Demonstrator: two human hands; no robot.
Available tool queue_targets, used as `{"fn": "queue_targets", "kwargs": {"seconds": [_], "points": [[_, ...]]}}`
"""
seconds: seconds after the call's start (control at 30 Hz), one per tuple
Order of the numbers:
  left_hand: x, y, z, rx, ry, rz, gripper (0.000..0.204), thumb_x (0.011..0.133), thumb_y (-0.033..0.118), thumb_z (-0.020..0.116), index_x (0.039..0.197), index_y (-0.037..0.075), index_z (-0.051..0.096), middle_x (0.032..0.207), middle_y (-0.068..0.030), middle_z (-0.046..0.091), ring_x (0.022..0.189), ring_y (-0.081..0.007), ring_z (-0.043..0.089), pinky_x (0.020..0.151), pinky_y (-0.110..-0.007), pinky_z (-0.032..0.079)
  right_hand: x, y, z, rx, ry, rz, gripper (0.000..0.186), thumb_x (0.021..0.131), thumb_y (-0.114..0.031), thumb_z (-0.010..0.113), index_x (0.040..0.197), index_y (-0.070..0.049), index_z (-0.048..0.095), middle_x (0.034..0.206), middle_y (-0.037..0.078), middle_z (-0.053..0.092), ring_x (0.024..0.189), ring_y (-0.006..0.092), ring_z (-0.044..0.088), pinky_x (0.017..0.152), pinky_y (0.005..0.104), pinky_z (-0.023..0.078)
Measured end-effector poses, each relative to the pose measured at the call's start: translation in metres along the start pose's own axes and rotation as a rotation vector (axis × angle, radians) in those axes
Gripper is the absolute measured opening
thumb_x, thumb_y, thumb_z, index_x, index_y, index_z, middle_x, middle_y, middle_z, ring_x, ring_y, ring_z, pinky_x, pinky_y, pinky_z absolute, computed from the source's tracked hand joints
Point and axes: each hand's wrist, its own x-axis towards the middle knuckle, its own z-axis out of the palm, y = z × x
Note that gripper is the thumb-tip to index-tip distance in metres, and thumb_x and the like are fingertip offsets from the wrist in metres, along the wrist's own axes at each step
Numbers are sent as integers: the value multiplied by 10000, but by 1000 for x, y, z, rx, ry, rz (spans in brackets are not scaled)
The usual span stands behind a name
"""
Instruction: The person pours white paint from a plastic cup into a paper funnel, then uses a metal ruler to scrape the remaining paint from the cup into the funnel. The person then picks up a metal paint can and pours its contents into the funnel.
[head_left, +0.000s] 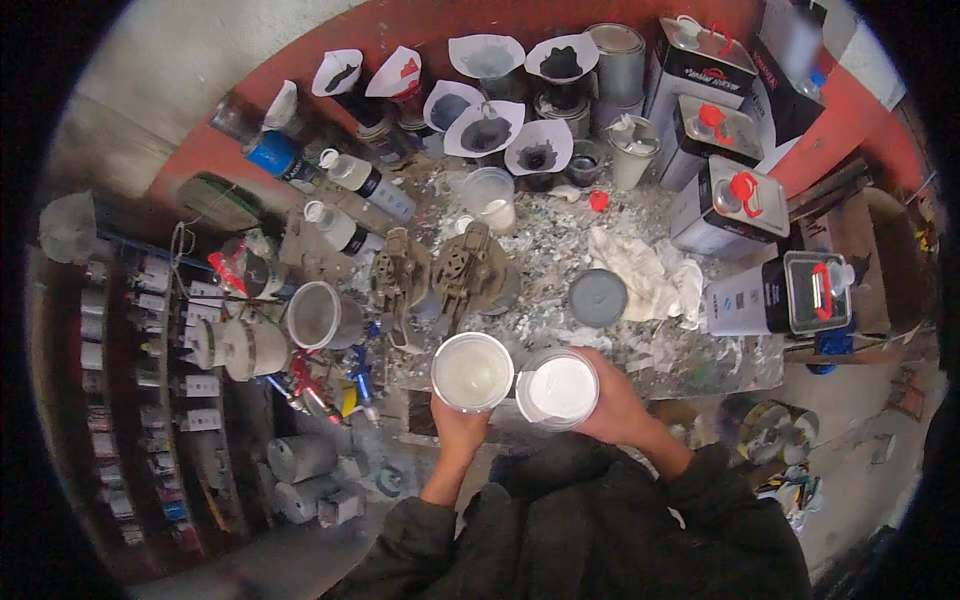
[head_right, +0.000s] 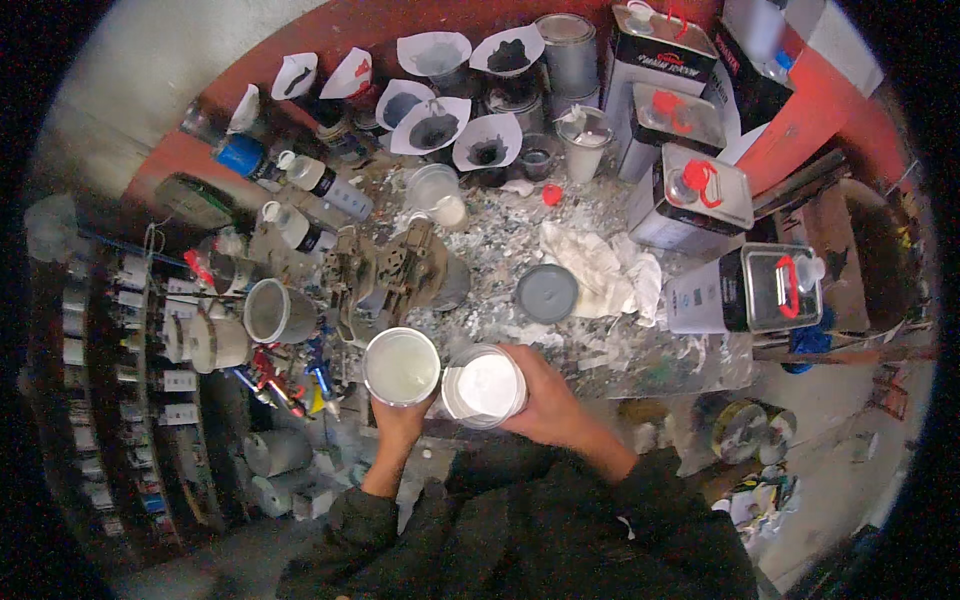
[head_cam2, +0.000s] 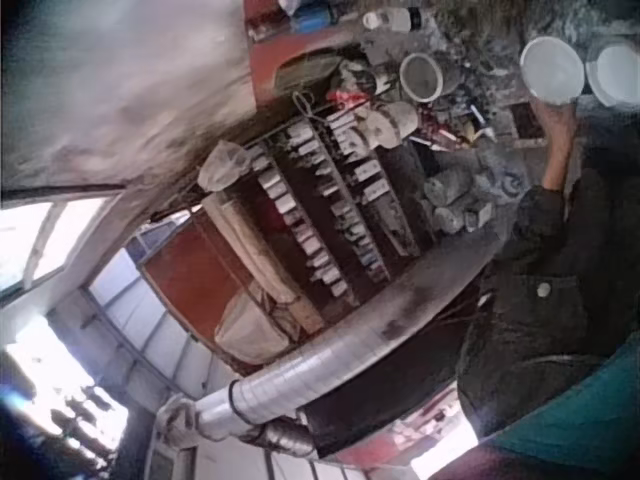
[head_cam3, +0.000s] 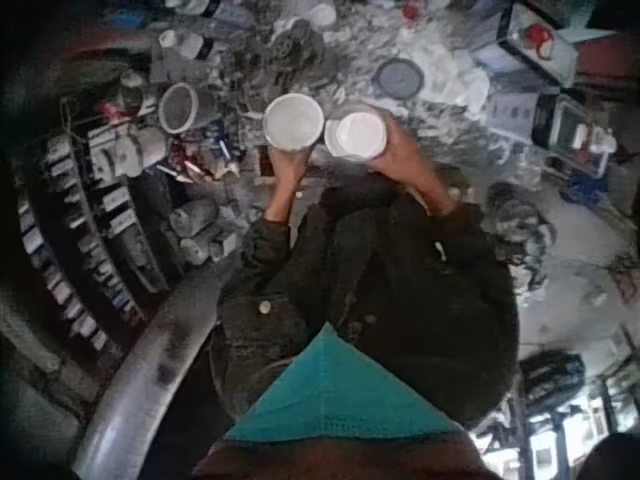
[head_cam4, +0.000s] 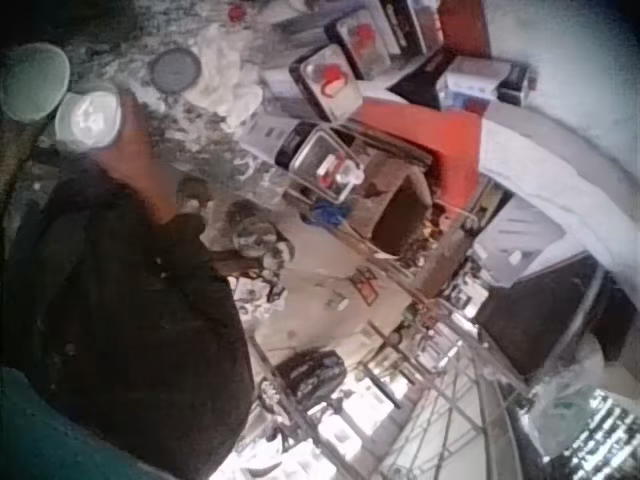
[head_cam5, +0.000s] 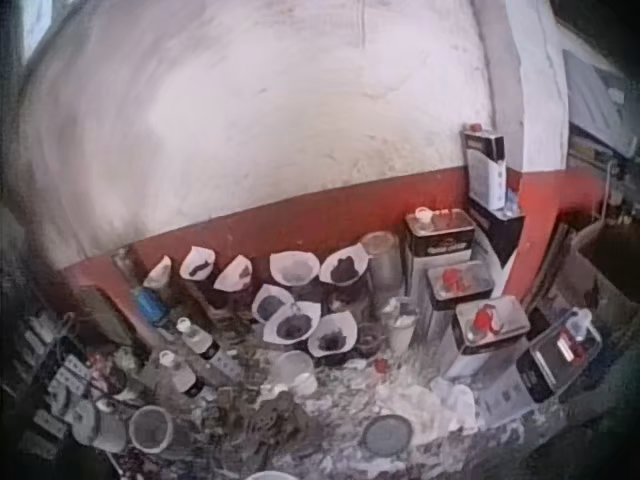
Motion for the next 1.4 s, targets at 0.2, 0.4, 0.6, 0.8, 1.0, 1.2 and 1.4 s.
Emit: {"fn": "queue_targets", "kwargs": {"seconds": [0.2,0.4,0.6,0.8,1.0,1.2,1.4], "points": [[19,6,48,-160,-167,-61,595,709,-21,785,1274,-6,599,1207,-159,702,1137,-276,674,985,-390,513,4,8,-13,102,38,-32,904,686,-194,958,1427,-20,472,1367,136,599,1277,245,584,1097,399,453],[73,5,115,-312,-182,-3,493,711,-23,779,1186,-33,650,1151,-181,721,1101,-300,690,969,-398,523,-20,37,-35,153,193,162,966,648,-199,973,1438,-13,448,1398,150,556,1295,252,559,1103,396,441],[157,-6,185,-306,-73,47,707,704,7,828,1341,-23,522,1265,-202,646,1186,-338,629,1034,-432,474,-32,33,-61,-137,305,191,888,673,-198,948,1415,-33,489,1377,129,575,1272,262,574,1100,408,444],[192,-9,212,-261,2,-24,846,696,70,881,1414,-21,444,1346,-226,597,1263,-378,581,1073,-435,443,-54,63,-67,-79,377,264,863,690,-155,930,1425,-31,494,1372,136,611,1277,256,592,1118,425,442],[190,-9,206,-344,-44,-4,919,685,48,888,1462,-31,403,1371,-256,567,1298,-374,549,1109,-436,411,-51,58,-61,-133,356,313,803,711,-156,921,1407,-37,539,1359,129,632,1257,254,612,1107,409,457],[164,-4,194,-236,-20,-32,969,750,33,824,1548,-22,277,1520,-284,438,1416,-393,446,1188,-433,333,-39,53,-54,-52,348,230,802,710,-160,926,1401,-39,539,1357,130,623,1257,259,605,1101,408,459],[64,7,151,-265,-147,52,902,802,24,741,1568,-17,266,1574,-286,370,1467,-406,380,1213,-454,313,-27,44,-49,-225,294,120,873,687,-171,949,1419,-24,497,1392,138,578,1280,271,576,1108,409,440]]}}
